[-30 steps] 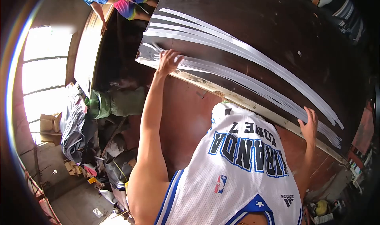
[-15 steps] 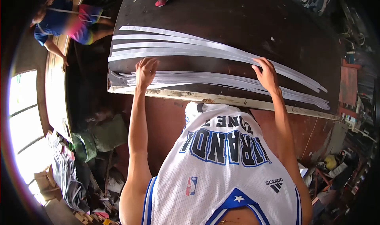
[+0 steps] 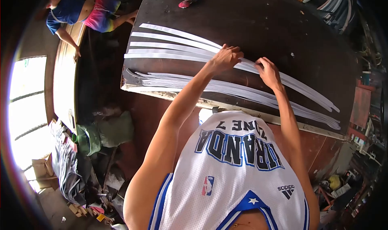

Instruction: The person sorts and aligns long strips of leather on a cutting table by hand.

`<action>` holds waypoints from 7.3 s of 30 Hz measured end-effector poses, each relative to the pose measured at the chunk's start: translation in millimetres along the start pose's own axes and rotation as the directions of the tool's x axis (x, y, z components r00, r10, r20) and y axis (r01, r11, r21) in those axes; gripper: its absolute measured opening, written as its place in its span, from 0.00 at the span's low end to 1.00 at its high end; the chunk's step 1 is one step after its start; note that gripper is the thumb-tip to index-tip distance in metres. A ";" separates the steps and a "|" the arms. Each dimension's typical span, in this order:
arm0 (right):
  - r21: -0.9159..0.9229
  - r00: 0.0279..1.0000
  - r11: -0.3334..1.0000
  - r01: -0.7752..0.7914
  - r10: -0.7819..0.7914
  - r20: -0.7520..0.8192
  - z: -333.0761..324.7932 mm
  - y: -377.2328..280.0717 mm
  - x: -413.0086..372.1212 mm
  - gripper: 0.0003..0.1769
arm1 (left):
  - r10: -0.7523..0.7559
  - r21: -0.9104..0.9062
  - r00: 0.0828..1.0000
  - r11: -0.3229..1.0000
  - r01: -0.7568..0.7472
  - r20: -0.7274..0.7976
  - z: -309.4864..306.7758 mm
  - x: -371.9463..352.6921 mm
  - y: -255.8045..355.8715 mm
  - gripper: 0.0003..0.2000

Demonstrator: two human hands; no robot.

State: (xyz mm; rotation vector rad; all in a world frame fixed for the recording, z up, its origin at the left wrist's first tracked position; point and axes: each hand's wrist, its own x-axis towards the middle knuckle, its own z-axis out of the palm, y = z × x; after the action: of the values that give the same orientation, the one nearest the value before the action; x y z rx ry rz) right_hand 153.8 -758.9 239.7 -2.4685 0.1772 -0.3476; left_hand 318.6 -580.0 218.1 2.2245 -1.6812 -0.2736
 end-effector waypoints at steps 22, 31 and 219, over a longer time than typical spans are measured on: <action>-0.092 0.986 0.986 0.140 -0.130 0.105 -7.4 24.1 -82.1 0.04 | -0.285 0.359 0.956 0.886 0.292 -0.075 -88.2 -269.4 -147.7 0.06; -0.352 0.973 0.920 0.171 -0.101 0.208 -33.4 89.1 -117.1 0.02 | -0.329 0.267 0.940 0.902 0.340 -0.085 -75.1 -310.3 -190.2 0.08; -0.022 0.972 0.978 -0.206 0.202 -0.123 -177.2 224.2 -215.5 0.12 | -0.085 0.094 0.984 0.990 0.101 -0.156 49.6 -7.2 73.8 0.17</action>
State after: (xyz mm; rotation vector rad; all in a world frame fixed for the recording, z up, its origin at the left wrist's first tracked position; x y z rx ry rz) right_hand -113.2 -993.0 194.6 -2.4367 0.4877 -0.4075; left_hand 233.2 -598.6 199.8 2.3368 -1.5458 -0.0400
